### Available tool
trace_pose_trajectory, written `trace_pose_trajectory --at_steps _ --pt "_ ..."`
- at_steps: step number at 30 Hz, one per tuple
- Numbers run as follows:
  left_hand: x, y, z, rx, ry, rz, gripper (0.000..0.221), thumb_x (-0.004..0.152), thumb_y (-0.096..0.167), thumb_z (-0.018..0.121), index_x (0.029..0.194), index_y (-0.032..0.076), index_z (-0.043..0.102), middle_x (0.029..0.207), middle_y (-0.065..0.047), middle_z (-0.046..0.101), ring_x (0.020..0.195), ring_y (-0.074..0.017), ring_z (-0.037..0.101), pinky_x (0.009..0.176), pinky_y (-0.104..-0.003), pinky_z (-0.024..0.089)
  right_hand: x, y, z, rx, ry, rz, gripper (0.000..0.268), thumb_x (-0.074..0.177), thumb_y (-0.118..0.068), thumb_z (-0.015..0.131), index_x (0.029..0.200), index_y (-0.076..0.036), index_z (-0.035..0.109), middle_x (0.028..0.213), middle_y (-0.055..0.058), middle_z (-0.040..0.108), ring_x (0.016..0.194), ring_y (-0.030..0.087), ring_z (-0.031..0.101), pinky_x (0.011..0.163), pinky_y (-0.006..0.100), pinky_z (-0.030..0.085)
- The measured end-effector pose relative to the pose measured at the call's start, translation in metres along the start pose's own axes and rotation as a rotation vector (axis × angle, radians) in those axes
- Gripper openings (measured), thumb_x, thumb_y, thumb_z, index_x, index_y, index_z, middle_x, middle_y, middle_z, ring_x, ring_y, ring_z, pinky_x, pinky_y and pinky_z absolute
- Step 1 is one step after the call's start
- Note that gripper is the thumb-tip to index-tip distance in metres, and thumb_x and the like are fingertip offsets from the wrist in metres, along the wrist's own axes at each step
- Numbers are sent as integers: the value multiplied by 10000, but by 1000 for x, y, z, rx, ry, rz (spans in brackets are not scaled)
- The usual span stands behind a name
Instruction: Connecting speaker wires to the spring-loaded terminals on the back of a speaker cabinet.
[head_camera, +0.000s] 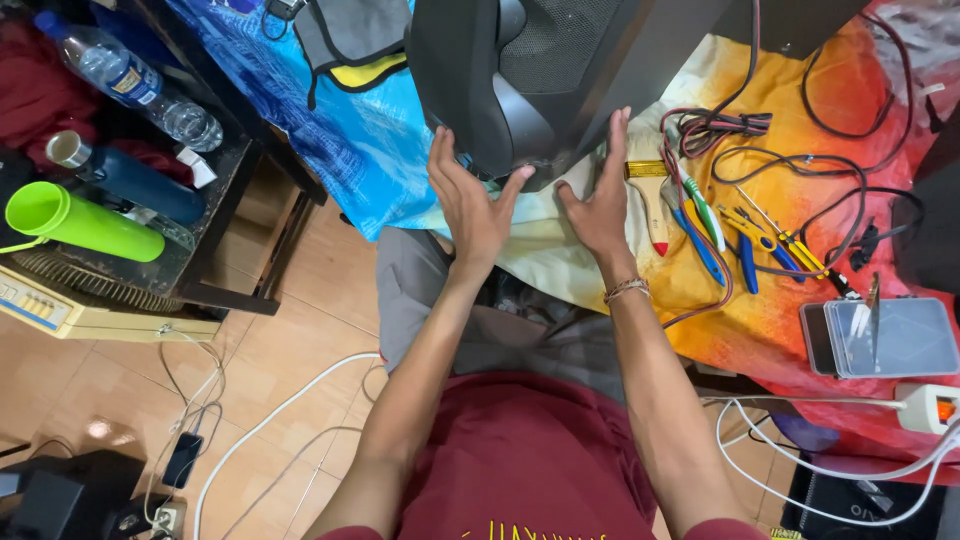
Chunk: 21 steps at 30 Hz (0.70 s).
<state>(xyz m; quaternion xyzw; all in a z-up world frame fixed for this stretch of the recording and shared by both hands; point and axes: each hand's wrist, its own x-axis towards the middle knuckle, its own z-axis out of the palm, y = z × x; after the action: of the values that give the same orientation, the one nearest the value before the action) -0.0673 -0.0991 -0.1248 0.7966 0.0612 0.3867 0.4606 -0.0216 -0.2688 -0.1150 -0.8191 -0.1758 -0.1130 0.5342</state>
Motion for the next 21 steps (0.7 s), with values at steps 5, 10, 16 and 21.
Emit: trace_pose_trajectory --at_steps 5,10,16,21 --pt "4 -5 -2 22 9 22 983 912 398 879 1544 1 238 1500 -203 278 1423 -476 339 1151 -691 306 0 -1 -1 -2 -4 6 1107 885 2 754 1714 -296 83 1773 36 22 1618 396 147 1282 612 268" --pt "6 -19 -8 44 -39 57 1020 829 400 932 1509 3 283 1467 -177 310 1406 -436 374 1169 -647 321 0 -3 -1 -10 2 11 1098 885 -5 751 1712 -286 86 1771 56 28 1610 419 156 1280 608 282" --pt "7 -19 -11 32 -70 38 948 821 312 950 1459 -27 336 1391 -187 353 1394 -471 395 1152 -640 331 1 1 -1 -20 -21 -2 1096 906 -42 748 1715 -300 54 1774 28 6 1625 383 135 1291 590 278" --pt "12 -22 -14 10 -72 40 986 774 387 978 1426 -22 361 1363 -175 373 1384 -455 422 1140 -621 355 1 -2 -1 -21 -4 8 1097 892 -19 740 1715 -299 71 1773 40 11 1613 416 148 1280 609 282"
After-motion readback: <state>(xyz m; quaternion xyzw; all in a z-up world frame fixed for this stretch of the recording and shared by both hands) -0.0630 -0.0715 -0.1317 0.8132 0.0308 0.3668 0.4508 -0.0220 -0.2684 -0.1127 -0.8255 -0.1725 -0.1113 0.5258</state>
